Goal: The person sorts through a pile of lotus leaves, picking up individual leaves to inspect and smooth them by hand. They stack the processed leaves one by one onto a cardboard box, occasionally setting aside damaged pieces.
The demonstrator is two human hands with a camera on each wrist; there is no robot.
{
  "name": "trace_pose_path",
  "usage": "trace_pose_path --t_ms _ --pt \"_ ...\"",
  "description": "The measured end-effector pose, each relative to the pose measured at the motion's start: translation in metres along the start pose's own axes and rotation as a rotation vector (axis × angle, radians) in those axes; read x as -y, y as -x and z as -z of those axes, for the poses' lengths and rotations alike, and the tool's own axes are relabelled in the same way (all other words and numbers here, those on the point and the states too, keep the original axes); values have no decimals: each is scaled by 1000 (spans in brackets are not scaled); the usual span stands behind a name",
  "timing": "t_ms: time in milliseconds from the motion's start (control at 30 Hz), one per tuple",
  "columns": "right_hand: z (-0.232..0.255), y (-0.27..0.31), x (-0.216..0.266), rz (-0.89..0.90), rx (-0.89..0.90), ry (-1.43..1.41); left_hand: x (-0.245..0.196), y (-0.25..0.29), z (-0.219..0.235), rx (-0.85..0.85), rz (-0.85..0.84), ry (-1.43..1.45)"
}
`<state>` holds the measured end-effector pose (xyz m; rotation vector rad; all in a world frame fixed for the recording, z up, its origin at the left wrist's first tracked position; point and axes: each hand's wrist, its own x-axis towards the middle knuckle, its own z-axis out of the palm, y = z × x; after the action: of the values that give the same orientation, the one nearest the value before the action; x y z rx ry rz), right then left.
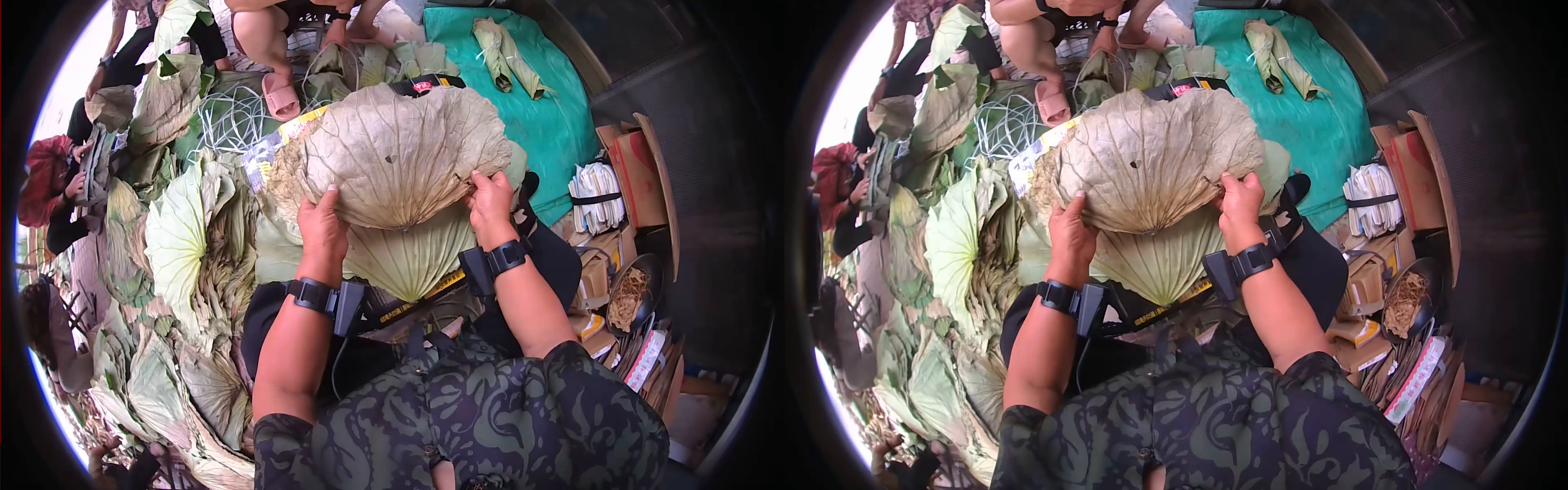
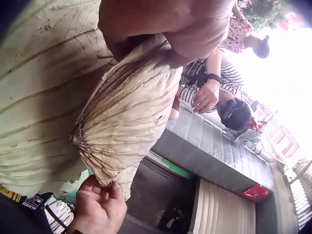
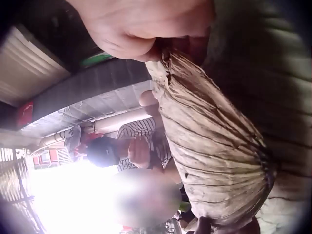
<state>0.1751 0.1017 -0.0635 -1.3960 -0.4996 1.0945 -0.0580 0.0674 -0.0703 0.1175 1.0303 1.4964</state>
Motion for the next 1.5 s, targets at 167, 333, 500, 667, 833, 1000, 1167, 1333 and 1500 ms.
trace_pose_path --t_ms 167,333,500,667,833,1000,1167,1333,1500 --pt "31 -4 -22 -219 -12 93 26 -7 19 -205 82 -216" --pt "43 -15 -23 162 -158 465 17 2 13 -198 138 -306" --pt "-5 28 -4 958 190 1034 28 -10 22 -218 92 -318" --pt "-23 49 -40 779 709 1498 14 -26 25 -189 -77 -216" --pt "-13 45 -44 696 844 1578 -1 -44 36 -278 -178 -132" --pt "-12 40 -42 651 864 1573 5 -47 52 -428 -238 -368" --pt "-11 39 -44 638 871 1580 -8 -40 52 -467 -213 -576" --pt "-11 39 -45 627 867 1581 -25 -42 37 25 -350 -806" --pt "-9 38 -45 634 871 1538 -28 -49 36 181 -404 -1109"
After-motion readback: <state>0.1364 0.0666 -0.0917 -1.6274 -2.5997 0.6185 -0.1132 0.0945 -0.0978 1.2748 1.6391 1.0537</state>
